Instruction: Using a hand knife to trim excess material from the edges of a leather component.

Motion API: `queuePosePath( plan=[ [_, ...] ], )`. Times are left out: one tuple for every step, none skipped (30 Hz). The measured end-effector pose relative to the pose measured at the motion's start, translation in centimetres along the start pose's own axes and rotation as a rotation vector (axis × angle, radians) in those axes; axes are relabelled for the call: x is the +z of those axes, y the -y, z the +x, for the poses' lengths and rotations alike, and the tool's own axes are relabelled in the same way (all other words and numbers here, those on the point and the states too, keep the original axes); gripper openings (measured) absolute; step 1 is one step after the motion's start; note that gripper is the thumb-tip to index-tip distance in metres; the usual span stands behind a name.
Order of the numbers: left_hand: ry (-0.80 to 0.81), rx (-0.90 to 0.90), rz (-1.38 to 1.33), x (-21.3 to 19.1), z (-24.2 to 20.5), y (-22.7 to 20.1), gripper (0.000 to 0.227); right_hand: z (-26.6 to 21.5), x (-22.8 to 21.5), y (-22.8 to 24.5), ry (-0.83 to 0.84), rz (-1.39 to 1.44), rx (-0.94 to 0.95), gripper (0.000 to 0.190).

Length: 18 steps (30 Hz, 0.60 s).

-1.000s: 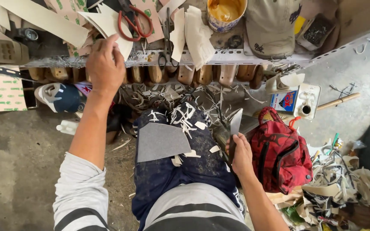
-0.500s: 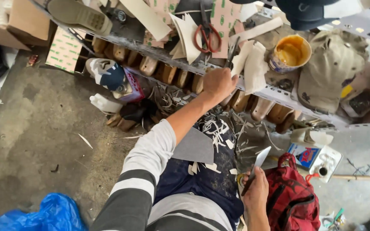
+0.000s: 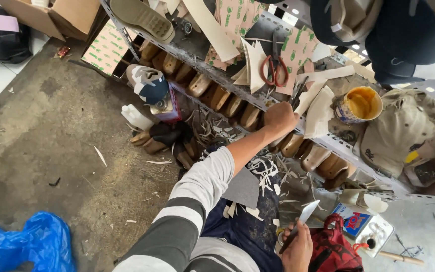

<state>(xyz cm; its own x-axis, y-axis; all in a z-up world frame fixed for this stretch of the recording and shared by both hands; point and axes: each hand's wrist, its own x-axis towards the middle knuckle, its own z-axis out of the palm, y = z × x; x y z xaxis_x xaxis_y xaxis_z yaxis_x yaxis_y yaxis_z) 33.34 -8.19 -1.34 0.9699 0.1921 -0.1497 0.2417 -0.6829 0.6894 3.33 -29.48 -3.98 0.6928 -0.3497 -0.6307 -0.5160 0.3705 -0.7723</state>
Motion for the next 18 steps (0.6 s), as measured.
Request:
queuePosePath(
  plan=[
    [0.002,-0.026,-0.025,0.4,0.2,0.3,0.040,-0.2,0.1,0.1,-0.007,-0.003,0.014,0.017],
    [0.004,-0.052,-0.050,0.8,0.6,0.5,0.039,-0.4,0.2,0.2,-0.014,-0.006,0.027,0.015],
    [0.021,-0.044,-0.055,0.4,0.5,1.2,0.039,0.1,0.3,-0.6,-0.033,-0.003,0.025,0.015],
    [-0.045,0.029,-0.079,0.1,0.6,1.7,0.040,0.9,0.3,-1.3,-0.011,0.014,0.016,0.015],
    [-0.086,0.115,-0.116,0.9,0.2,1.5,0.041,1.1,-0.7,-2.0,-0.019,0.038,-0.001,0.015],
    [-0.045,0.138,-0.133,0.2,-0.3,0.9,0.041,0.3,-0.5,-1.9,-0.067,0.048,-0.010,0.015],
    [-0.011,0.094,-0.006,-0.7,-0.4,0.2,0.042,0.0,0.0,-1.5,-0.039,0.090,0.024,0.009],
    [0.021,0.054,0.123,-1.6,-0.3,-0.5,0.056,-0.3,0.5,-1.1,-0.011,0.132,0.055,0.008],
    [0.046,0.078,0.115,-1.6,-0.5,-0.9,0.056,-0.7,0.6,-0.7,-0.042,0.145,0.045,0.008],
    [0.046,0.066,0.103,-1.7,-0.8,-1.2,0.051,-1.1,0.7,-0.3,-0.007,0.135,0.056,0.008],
    [0.040,0.043,0.096,-2.1,-1.0,-1.2,0.049,-1.4,1.0,0.0,0.036,0.121,0.074,0.009],
    [0.059,0.057,0.093,-1.3,-0.9,-1.1,0.049,-1.8,1.1,0.1,0.015,0.130,0.070,0.009],
    [0.003,0.066,0.111,-0.7,-0.8,-0.8,0.041,-2.1,1.3,0.3,0.012,0.106,0.072,0.010],
    [-0.053,0.075,0.129,-0.1,-0.7,-0.6,0.034,-2.4,1.5,0.5,0.009,0.082,0.075,0.011],
    [-0.046,0.081,0.125,0.0,-0.5,-0.6,0.034,-2.5,1.4,0.6,0.000,0.085,0.072,0.011],
    [-0.061,0.046,0.060,0.1,-0.4,-0.7,0.024,-2.7,1.4,0.6,0.016,0.073,0.064,0.011],
    [-0.077,0.008,-0.003,0.0,-0.2,-0.7,0.015,-2.7,1.4,0.6,0.033,0.061,0.058,0.012],
    [-0.072,0.012,-0.006,0.4,0.2,-0.4,0.015,-2.4,1.2,0.5,0.027,0.062,0.056,0.012]
  ],
)
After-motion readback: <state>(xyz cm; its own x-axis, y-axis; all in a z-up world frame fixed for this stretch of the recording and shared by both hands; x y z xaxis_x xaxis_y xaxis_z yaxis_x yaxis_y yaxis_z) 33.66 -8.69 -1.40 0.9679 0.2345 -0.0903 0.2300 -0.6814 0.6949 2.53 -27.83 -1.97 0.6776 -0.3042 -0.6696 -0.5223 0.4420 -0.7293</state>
